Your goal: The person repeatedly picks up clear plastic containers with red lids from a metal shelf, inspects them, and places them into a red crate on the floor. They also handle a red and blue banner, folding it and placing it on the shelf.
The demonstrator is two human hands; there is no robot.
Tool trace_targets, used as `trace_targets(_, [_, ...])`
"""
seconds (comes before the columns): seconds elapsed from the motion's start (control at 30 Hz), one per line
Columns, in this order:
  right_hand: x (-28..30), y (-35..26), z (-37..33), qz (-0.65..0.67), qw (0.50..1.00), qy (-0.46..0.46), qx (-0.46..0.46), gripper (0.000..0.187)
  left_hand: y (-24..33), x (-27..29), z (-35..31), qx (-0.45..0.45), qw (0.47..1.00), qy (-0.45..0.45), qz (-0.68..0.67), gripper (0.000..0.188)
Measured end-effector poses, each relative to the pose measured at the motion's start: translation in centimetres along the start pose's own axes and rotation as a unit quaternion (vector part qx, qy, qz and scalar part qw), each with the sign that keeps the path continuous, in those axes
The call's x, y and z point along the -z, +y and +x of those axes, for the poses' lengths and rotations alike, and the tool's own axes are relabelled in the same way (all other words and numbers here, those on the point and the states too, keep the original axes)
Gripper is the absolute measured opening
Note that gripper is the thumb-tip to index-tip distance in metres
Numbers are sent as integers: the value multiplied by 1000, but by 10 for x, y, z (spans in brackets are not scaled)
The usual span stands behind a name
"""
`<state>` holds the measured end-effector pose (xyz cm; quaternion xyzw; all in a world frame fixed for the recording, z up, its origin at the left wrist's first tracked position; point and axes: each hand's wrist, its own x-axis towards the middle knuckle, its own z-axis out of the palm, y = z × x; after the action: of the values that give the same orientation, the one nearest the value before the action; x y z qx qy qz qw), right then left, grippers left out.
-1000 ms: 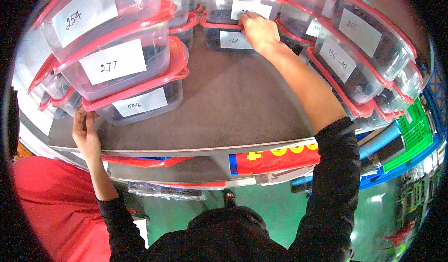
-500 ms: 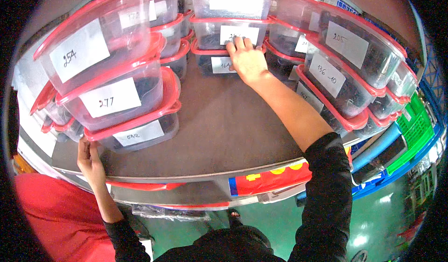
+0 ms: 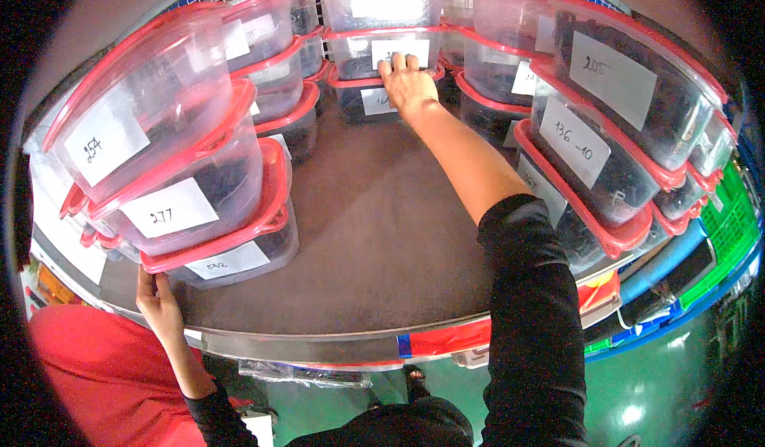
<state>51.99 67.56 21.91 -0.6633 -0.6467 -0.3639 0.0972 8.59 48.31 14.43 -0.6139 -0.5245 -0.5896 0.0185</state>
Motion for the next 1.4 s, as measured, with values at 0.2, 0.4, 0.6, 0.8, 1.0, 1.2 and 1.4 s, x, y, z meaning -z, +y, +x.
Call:
trace_targets(0.2, [-21, 2, 19, 11, 1000, 15, -1, 59, -2, 1, -2, -17, 999, 12, 37, 26])
trace_targets(0.4, [-34, 7, 30, 21, 999, 32, -5, 54, -9, 3, -1, 21, 999, -19, 34, 28])
trace_targets(0.6, [-37, 4, 37, 6, 1000, 11, -17, 70, -12, 0, -2, 19, 1000, -2, -1, 28])
trace_targets(0.8, [-43, 5, 37, -5, 999, 32, -6, 69, -17, 6, -2, 28, 999, -18, 25, 27])
trace_targets(1.0, [-16, 7, 45, -24, 998, -46, 27, 47, -29, 3, -1, -30, 985, 133, -108, 25])
trace_targets(1.2, [75, -46, 11, 308, 926, 153, 156, 26, 40, 9, 6, -302, 951, 63, 29, 32])
trace_targets(1.4, [74, -79, -8, 383, 885, 60, 260, 30, 57, 22, 25, -323, 930, -74, 159, 26])
